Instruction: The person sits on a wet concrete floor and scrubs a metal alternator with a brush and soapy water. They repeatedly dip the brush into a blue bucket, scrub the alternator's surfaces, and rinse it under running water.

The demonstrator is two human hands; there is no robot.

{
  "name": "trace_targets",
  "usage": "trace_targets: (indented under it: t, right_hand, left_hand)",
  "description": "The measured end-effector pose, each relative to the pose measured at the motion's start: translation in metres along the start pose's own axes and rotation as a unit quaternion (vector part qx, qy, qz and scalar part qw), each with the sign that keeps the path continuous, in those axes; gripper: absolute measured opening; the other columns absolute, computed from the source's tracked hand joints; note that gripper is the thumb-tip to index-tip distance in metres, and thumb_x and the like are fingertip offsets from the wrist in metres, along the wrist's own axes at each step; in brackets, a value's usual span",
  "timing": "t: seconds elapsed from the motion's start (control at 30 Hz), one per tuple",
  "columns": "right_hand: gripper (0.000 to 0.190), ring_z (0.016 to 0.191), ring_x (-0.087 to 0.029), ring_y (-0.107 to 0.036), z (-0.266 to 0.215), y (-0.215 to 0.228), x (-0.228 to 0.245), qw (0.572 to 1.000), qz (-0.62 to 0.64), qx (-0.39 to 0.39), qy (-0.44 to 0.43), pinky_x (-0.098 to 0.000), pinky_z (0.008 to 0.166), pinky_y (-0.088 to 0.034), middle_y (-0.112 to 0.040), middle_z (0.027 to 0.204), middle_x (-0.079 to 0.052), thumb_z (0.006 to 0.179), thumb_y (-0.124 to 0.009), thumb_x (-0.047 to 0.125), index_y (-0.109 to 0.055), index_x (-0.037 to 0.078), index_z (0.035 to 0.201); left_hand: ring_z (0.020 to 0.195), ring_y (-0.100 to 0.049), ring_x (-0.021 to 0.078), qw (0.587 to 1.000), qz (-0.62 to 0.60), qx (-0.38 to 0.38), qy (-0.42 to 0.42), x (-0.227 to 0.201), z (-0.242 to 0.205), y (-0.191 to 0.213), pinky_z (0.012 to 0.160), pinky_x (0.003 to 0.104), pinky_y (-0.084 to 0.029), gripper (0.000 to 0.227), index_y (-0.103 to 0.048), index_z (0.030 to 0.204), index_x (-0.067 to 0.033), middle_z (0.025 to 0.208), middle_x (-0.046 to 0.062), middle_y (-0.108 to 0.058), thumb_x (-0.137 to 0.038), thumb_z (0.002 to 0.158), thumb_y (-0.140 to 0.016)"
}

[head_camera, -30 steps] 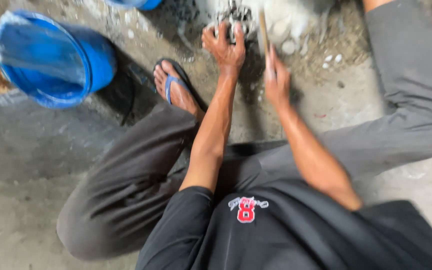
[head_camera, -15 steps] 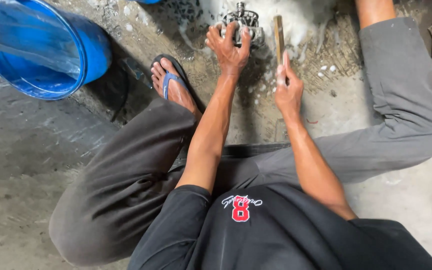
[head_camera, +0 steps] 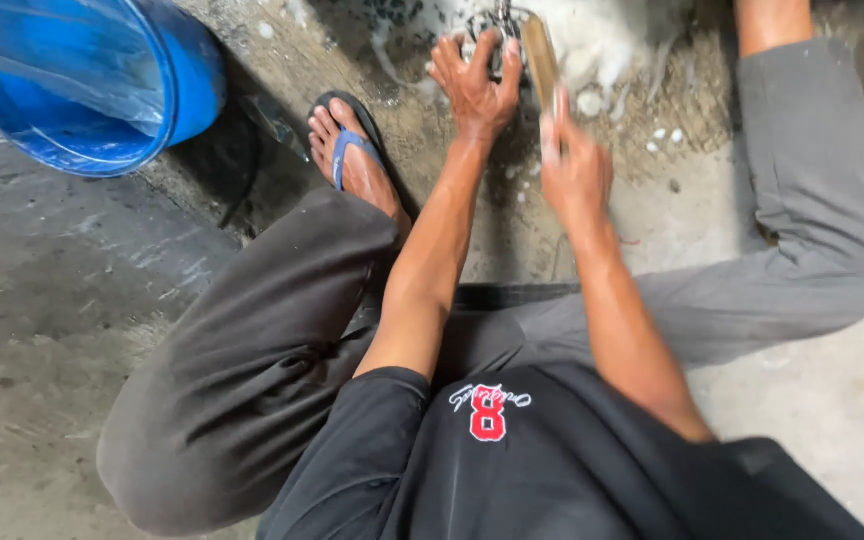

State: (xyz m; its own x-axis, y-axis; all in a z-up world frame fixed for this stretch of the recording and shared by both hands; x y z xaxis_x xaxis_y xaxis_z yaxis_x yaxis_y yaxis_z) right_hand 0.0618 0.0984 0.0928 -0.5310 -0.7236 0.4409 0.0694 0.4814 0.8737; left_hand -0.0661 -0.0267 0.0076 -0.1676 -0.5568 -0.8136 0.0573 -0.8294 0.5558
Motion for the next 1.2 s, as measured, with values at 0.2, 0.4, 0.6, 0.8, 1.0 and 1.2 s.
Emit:
trace_targets:
  t: [0.2,0.4,0.6,0.8,1.0,1.2]
  right_hand:
    - [0.046,0.102,-0.056,-0.063,0.022,0.008,0.027,0.998,0.033,0.044,0.010,-0.0552,0.074,-0.050,-0.074,0.115,-0.026,0.112,-0.045,0.035,-0.040,0.033,0.157]
    - [0.044,0.099,-0.052,-0.066,0.020,0.002,0.005,0.999,0.038,0.017,-0.020,-0.0543,0.072,-0.050,-0.074,0.109,-0.025,0.109,-0.049,0.035,-0.051,0.027,0.153]
    - [0.043,0.142,-0.019,-0.048,-0.017,0.009,0.012,0.972,0.229,-0.005,0.046,-0.0286,0.113,-0.044,-0.051,0.153,-0.014,0.112,-0.047,0.021,-0.049,0.003,0.151]
    - [0.041,0.140,-0.016,-0.050,0.042,-0.003,-0.002,0.967,0.253,0.019,0.020,-0.0256,0.112,-0.042,-0.054,0.150,-0.012,0.110,-0.052,0.021,-0.052,0.004,0.149]
    - [0.042,0.141,-0.016,-0.049,-0.014,0.003,-0.011,0.967,0.255,-0.004,0.027,-0.0277,0.112,-0.043,-0.055,0.150,-0.014,0.111,-0.050,0.022,-0.053,0.003,0.149]
    - [0.040,0.134,-0.012,-0.056,0.064,-0.024,-0.028,0.973,0.227,0.035,-0.027,-0.0247,0.107,-0.044,-0.057,0.145,-0.002,0.106,-0.056,0.029,-0.062,0.012,0.142]
  left_hand:
    - [0.111,-0.050,0.0443,1.000,0.012,0.005,0.017,-0.002,0.004,0.004,0.104,0.068,-0.037,0.033,-0.066,0.114,-0.0226,0.112,0.017,-0.048,-0.049,0.097,-0.054]
    - [0.115,-0.050,0.0360,0.997,0.022,0.063,0.028,0.001,0.000,-0.006,0.104,0.066,-0.036,0.034,-0.067,0.108,-0.0212,0.113,0.014,-0.046,-0.047,0.099,-0.048]
    - [0.105,-0.048,0.0373,0.999,0.031,-0.014,-0.001,-0.010,0.009,0.006,0.091,0.057,-0.039,0.029,-0.064,0.104,-0.0196,0.108,0.015,-0.045,-0.045,0.097,-0.053]
    - [0.101,-0.052,0.0388,0.997,0.058,-0.032,-0.029,-0.016,0.010,0.008,0.085,0.056,-0.041,0.026,-0.067,0.104,-0.0219,0.105,0.015,-0.051,-0.043,0.096,-0.056]
    - [0.109,-0.048,0.0421,1.000,0.022,-0.014,-0.012,-0.011,0.007,0.006,0.095,0.066,-0.037,0.031,-0.062,0.105,-0.0185,0.112,0.020,-0.047,-0.046,0.100,-0.050]
    - [0.106,-0.048,0.0355,0.999,0.030,0.016,-0.012,-0.016,0.003,0.004,0.095,0.056,-0.038,0.029,-0.062,0.105,-0.0205,0.108,0.015,-0.044,-0.047,0.099,-0.050]
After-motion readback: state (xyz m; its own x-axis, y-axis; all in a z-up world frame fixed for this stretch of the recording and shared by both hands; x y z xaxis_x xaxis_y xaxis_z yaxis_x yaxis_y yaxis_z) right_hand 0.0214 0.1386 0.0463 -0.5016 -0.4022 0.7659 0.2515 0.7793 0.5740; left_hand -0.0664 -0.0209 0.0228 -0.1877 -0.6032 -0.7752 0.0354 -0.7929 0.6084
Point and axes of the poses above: each hand's wrist, its own z-axis towards the middle knuckle, its own y-axis out of the back of the hand, x = y × z, the point moved 9 cm from there along z, towards the middle knuckle
